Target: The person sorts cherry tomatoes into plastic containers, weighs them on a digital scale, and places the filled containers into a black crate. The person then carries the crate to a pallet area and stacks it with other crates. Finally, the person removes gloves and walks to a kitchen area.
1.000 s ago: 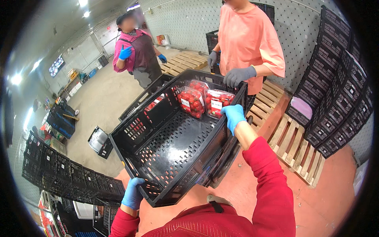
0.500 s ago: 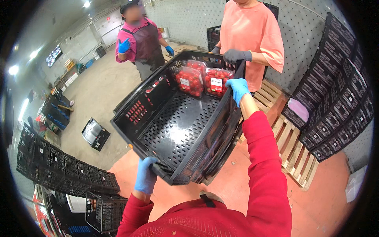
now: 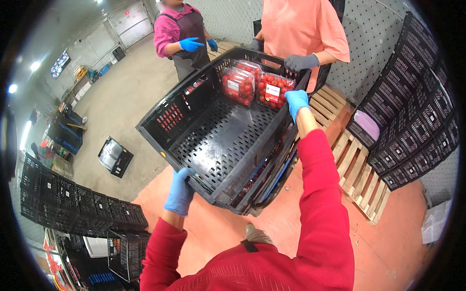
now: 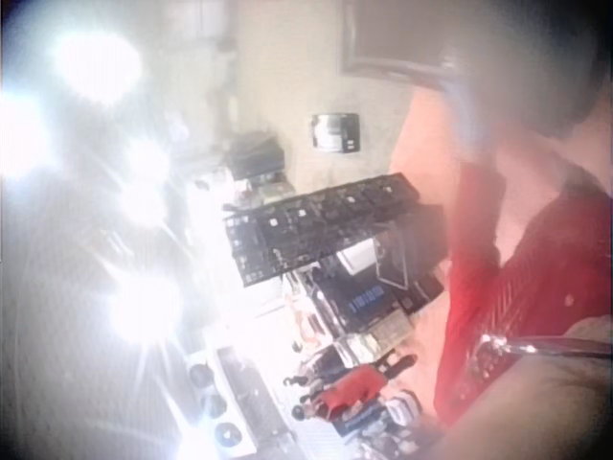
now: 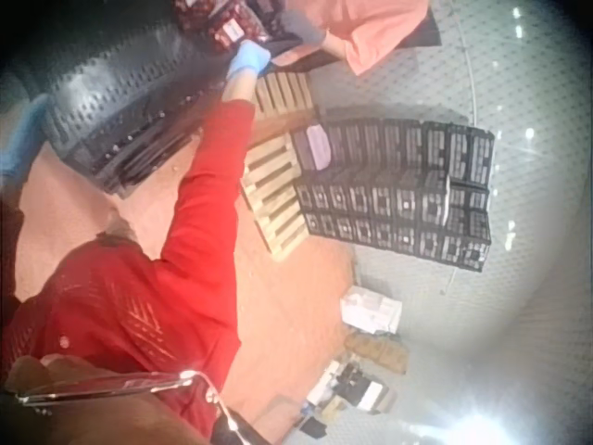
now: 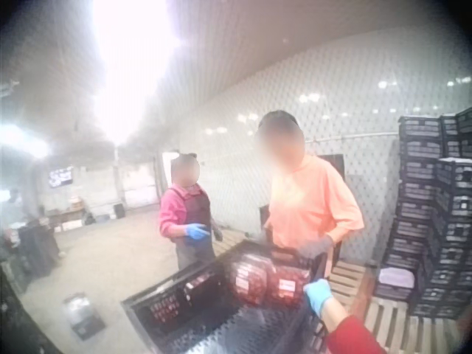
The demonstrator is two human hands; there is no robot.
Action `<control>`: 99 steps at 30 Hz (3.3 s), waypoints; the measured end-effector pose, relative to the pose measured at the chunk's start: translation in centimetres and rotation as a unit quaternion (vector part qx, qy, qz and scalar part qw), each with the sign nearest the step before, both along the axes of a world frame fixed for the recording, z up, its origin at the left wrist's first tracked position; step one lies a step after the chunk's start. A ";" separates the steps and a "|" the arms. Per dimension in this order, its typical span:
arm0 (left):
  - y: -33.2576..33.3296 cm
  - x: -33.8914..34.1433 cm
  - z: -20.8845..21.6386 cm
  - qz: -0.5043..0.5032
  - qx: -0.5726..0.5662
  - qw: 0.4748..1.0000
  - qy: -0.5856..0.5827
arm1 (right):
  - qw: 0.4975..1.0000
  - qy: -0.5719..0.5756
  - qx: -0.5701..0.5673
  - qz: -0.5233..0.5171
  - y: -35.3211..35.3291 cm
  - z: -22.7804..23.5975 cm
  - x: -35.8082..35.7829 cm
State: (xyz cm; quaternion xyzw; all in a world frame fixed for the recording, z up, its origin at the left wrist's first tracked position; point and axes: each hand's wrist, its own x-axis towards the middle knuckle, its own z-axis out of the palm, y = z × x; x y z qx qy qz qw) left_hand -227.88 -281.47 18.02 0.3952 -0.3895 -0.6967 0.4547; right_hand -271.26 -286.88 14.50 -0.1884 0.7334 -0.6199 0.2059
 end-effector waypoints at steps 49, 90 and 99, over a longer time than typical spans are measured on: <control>7.3 38.5 -20.2 -0.082 0.181 0.958 -0.208 | 0.679 0.676 0.244 0.148 15.5 6.6 39.2; 48.6 52.2 -28.6 0.086 0.155 0.937 -0.301 | 0.575 0.203 0.563 0.558 62.7 -37.7 50.8; 64.0 58.7 -31.2 0.107 0.268 0.905 -0.311 | 0.672 0.223 0.423 0.566 62.6 -29.9 61.3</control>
